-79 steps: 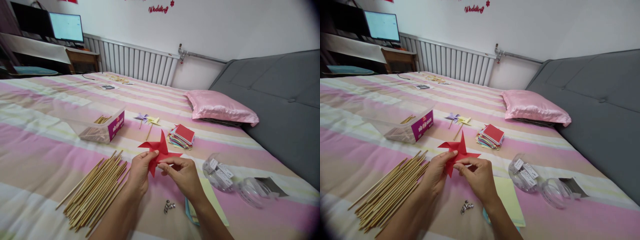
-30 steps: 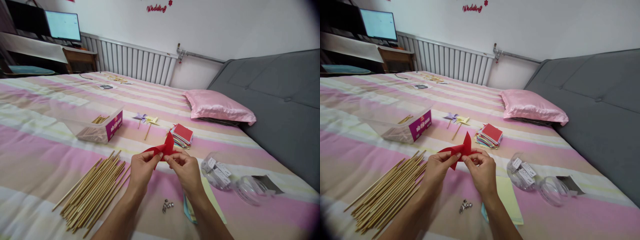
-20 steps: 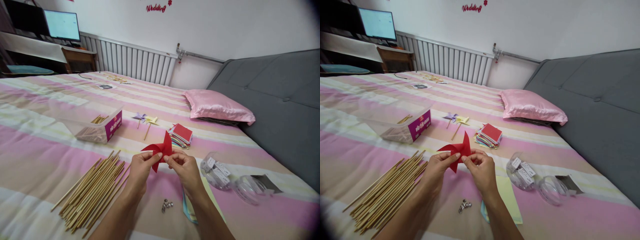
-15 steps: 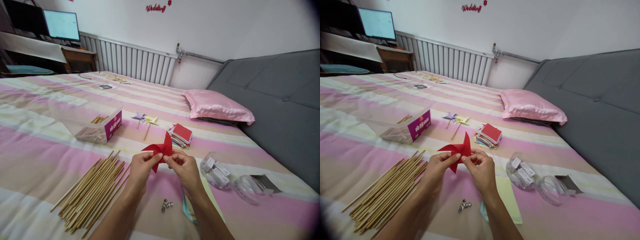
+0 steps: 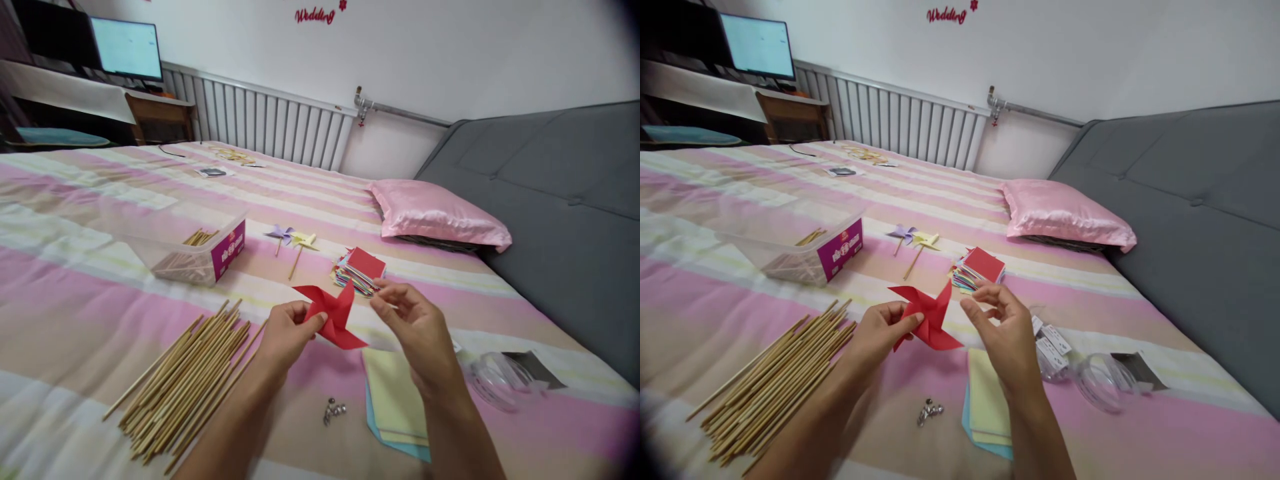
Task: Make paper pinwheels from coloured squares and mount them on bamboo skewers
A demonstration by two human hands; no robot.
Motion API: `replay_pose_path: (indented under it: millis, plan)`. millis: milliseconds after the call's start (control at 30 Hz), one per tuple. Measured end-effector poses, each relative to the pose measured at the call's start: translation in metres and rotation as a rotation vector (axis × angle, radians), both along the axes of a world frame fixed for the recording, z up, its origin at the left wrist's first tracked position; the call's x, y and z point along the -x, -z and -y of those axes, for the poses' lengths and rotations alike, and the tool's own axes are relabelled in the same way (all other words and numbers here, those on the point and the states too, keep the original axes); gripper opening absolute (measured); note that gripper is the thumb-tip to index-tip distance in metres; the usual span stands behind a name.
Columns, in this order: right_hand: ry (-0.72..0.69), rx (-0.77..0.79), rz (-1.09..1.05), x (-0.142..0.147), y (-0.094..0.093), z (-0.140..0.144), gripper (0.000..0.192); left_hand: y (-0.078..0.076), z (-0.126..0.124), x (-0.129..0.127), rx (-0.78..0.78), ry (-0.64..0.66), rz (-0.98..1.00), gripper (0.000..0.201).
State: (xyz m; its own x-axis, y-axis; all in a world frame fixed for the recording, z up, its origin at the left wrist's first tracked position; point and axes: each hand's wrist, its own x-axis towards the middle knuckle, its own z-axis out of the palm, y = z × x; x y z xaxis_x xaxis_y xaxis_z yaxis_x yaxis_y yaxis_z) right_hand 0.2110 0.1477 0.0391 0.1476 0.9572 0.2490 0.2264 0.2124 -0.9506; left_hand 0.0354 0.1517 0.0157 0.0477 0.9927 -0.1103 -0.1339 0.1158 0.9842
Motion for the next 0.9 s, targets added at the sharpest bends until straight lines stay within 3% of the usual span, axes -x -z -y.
replay_pose_path:
  millis: [200, 267, 433, 567, 900]
  plan:
    - [-0.321, -0.019, 0.173, -0.014, -0.006, 0.003, 0.013, -0.004, 0.003, -0.005, 0.000, 0.352, -0.163, 0.018]
    - [-0.417, -0.023, 0.224, -0.017, -0.008, 0.003, 0.007, -0.004, 0.003, -0.005, 0.003, 0.426, -0.176, 0.017]
    - [-0.586, -0.002, 0.410, -0.023, -0.012, 0.002, 0.017, 0.004, 0.002, -0.002, -0.046, 0.540, -0.238, 0.015]
    - [-0.603, 0.087, 0.466, -0.022, -0.015, 0.005, 0.019, 0.010, 0.001, -0.001, -0.067, 0.581, -0.237, 0.015]
    - [-0.569, 0.125, 0.525, -0.016, -0.020, 0.010, 0.010, 0.008, 0.001, -0.001, -0.082, 0.595, -0.333, 0.017]
